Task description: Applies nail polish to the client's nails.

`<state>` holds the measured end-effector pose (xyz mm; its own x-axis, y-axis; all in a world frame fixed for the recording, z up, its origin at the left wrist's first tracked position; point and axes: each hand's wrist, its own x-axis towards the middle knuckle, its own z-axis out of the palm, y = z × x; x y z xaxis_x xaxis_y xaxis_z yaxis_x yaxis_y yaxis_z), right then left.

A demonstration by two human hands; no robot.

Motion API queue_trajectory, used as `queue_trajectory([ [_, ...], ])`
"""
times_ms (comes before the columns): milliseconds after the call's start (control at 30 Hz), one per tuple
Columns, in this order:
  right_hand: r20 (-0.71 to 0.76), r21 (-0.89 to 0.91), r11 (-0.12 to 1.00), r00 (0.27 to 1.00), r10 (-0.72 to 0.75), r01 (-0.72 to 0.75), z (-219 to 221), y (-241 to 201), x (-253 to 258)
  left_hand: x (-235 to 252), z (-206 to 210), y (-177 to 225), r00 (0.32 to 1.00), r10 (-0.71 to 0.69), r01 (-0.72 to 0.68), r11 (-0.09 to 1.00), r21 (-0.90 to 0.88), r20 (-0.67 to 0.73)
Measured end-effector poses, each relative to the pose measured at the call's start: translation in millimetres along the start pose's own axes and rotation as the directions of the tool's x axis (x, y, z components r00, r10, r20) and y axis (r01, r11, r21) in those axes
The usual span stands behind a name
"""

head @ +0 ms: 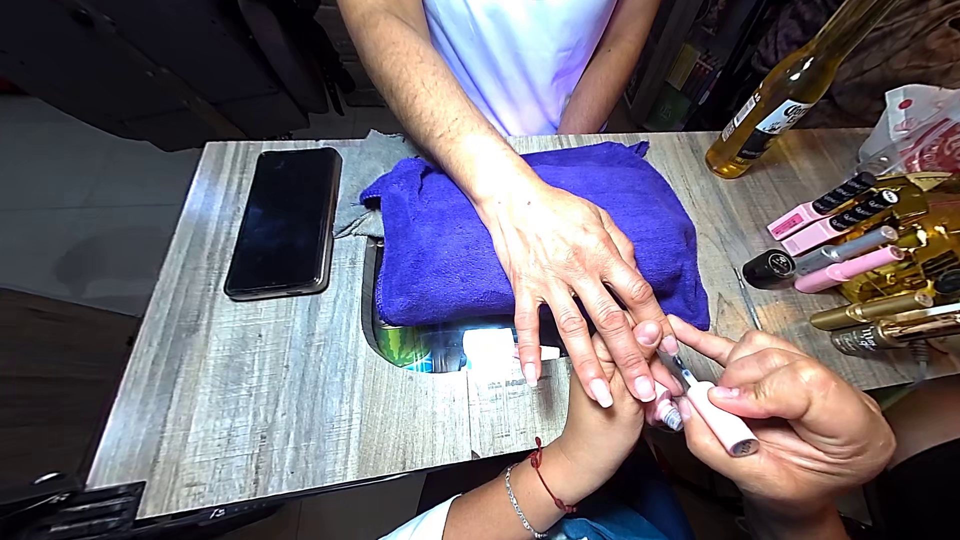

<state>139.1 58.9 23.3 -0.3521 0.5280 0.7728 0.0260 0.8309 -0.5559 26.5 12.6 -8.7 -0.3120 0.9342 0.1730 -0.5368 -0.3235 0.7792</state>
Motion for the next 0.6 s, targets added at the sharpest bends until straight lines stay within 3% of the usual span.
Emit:
queue_trajectory([
  [167,-0.100,0.231,0.966,0.985,0.142,-0.116,4.5,-1.3,1.7,-0.6,-1.1,-0.1,1.000,0.002,-0.002,1.000,-0.023,0.018],
  [600,-0.106,0.219,0.964,0.979,0.175,-0.149,8.6,-1.3,3.3,-0.2,-1.2,-0.6,1.000,0.010,-0.010,1.000,-0.023,0.011],
])
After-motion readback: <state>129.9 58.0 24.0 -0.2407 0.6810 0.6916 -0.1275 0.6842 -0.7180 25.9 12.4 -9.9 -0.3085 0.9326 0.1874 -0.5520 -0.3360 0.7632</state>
